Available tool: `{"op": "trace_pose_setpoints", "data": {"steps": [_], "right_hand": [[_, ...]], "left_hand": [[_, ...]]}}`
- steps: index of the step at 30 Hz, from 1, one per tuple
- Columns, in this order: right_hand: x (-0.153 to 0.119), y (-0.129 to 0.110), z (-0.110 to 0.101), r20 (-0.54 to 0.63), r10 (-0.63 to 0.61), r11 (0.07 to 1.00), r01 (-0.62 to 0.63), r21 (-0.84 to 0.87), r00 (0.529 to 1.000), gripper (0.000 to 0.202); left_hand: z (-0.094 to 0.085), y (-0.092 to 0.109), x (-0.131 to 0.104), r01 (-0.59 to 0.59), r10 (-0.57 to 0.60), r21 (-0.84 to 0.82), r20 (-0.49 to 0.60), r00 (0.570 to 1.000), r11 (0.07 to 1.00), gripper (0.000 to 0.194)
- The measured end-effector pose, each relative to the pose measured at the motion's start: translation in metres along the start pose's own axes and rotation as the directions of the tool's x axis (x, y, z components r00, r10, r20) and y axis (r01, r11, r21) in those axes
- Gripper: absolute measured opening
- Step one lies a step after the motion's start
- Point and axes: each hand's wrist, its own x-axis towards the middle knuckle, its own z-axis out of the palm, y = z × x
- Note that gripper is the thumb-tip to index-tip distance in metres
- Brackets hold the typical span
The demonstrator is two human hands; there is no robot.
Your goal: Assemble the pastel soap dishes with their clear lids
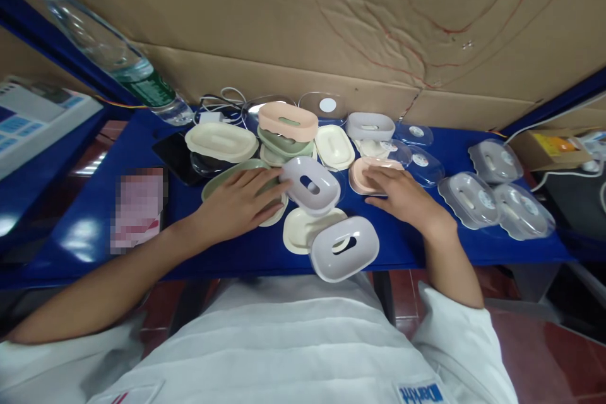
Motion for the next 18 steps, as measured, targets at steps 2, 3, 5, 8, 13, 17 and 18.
{"op": "trace_pose_setpoints", "data": {"steps": [2, 3, 5, 8, 13, 17, 18], "right_hand": [[0.002, 0.002, 0.000, 0.006, -0.026, 1.000, 0.026, -0.005, 1.000, 0.041], [0.004, 0.001, -0.001, 0.001, -0.040, 0.999, 0.040, 0.007, 0.999, 0.039], [0.009, -0.004, -0.003, -0.055, -0.055, 0.998, 0.057, 0.037, 0.997, 0.038], [0.017, -0.015, 0.001, -0.178, -0.104, 0.992, 0.114, 0.045, 0.978, 0.038], [0.036, -0.029, 0.022, -0.258, -0.145, 0.982, 0.108, -0.154, 0.955, 0.046], [0.036, -0.023, 0.007, -0.379, 0.034, 0.973, -0.117, -0.200, 0.925, 0.039], [0.028, -0.015, -0.002, -0.375, 0.091, 0.968, -0.171, -0.185, 0.923, 0.038]], "left_hand": [[0.000, 0.000, 0.000, -0.001, 0.001, 0.010, -0.002, 1.000, 1.000, 0.038], [0.000, -0.001, 0.000, 0.000, 0.000, 0.013, -0.001, 1.000, 1.000, 0.038], [0.000, -0.001, 0.000, 0.002, -0.002, 0.016, 0.000, 1.000, 1.000, 0.036], [-0.001, -0.001, 0.000, 0.000, 0.000, 0.008, 0.009, 1.000, 1.000, 0.034], [-0.002, 0.000, 0.000, -0.008, 0.008, 0.010, 0.017, 1.000, 1.000, 0.037], [-0.002, 0.001, -0.001, -0.010, 0.010, 0.029, 0.013, 1.000, 1.000, 0.039], [-0.002, 0.001, -0.001, -0.011, 0.011, 0.033, 0.012, 1.000, 0.999, 0.039]]}}
